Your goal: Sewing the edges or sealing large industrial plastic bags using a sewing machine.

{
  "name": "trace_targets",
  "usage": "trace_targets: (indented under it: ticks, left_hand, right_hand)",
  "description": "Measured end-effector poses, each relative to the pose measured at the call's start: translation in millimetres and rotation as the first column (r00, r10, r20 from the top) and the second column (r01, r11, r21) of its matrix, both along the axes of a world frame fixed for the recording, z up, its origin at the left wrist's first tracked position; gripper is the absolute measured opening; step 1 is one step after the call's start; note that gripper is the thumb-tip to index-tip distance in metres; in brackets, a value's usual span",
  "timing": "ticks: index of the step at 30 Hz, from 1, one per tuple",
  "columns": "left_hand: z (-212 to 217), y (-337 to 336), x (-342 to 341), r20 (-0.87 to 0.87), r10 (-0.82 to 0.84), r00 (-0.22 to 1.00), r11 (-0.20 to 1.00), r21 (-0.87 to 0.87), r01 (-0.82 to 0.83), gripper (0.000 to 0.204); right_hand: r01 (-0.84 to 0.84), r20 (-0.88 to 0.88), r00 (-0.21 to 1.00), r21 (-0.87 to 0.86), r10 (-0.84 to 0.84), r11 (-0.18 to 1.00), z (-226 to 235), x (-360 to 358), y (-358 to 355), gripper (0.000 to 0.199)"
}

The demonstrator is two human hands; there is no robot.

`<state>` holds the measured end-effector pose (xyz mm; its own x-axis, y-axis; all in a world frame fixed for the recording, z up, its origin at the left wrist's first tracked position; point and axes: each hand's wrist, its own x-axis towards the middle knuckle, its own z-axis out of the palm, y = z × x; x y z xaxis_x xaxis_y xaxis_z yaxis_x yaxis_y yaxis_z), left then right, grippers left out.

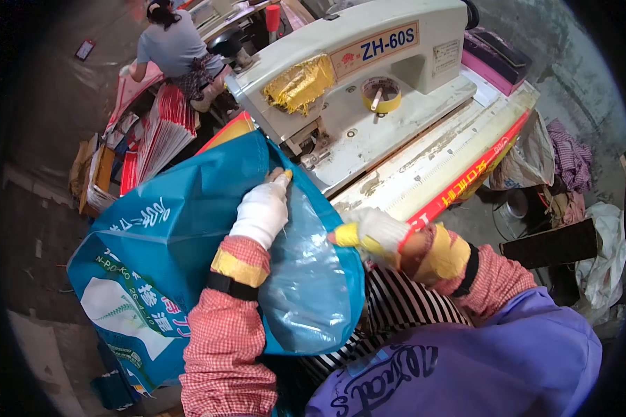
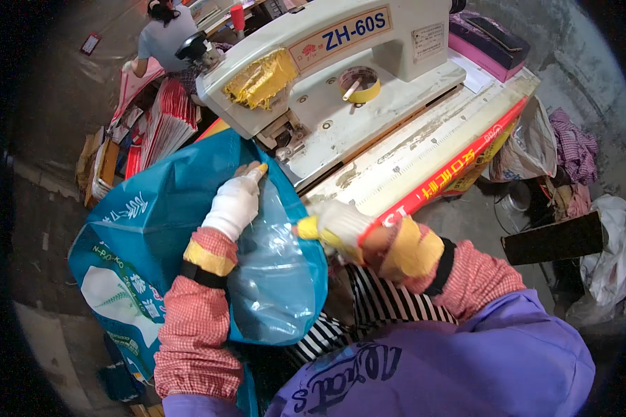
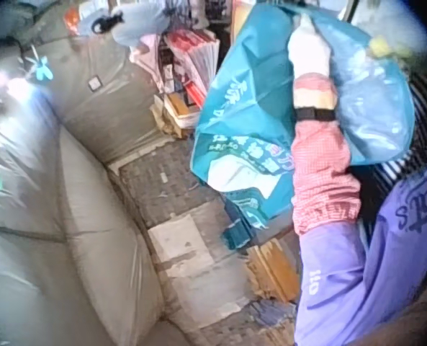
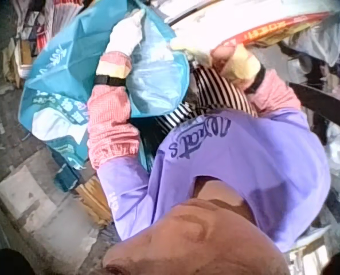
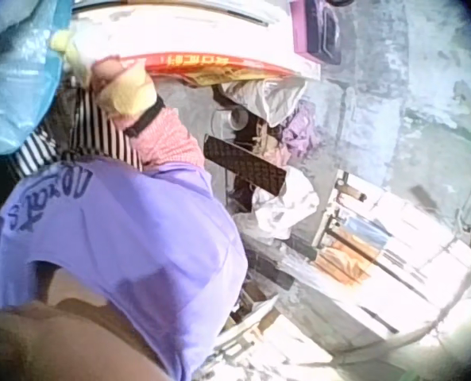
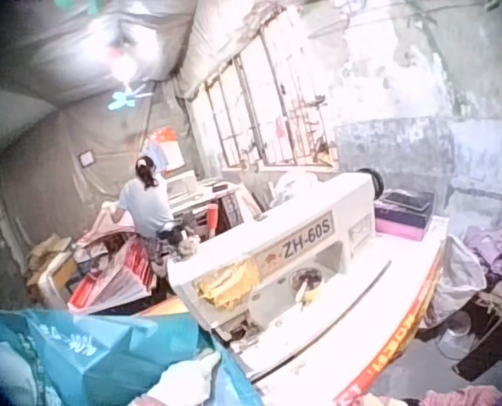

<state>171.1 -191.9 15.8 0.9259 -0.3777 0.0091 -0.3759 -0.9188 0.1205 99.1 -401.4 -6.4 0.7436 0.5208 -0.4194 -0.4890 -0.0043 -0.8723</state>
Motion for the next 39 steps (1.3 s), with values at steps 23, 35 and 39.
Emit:
trace_targets:
  ticks: [23, 35, 39]
  left_hand:
    - [44, 7, 82, -0.215, -0.056, 0.975, 0.904, 0.403, 0.141, 0.036]
    - [130, -61, -136, -0.287, -0.369, 0.884, 0.674, 0.573, 0.467, 0.010]
    - [125, -68, -133, -0.187, -0.406, 0.894, 0.726, 0.529, 0.440, 0.007]
  right_hand:
    - [-0.002, 0.259, 0.949, -0.569, 0.182, 0.822, -21, 60, 28, 0.049]
    - [-0.093, 0.324, 0.781, -0.785, 0.534, 0.612, -1, 76, 24, 0.034]
    - [-0.090, 0.146, 0.968, -0.559, 0.204, 0.824, 8, 80, 22, 0.050]
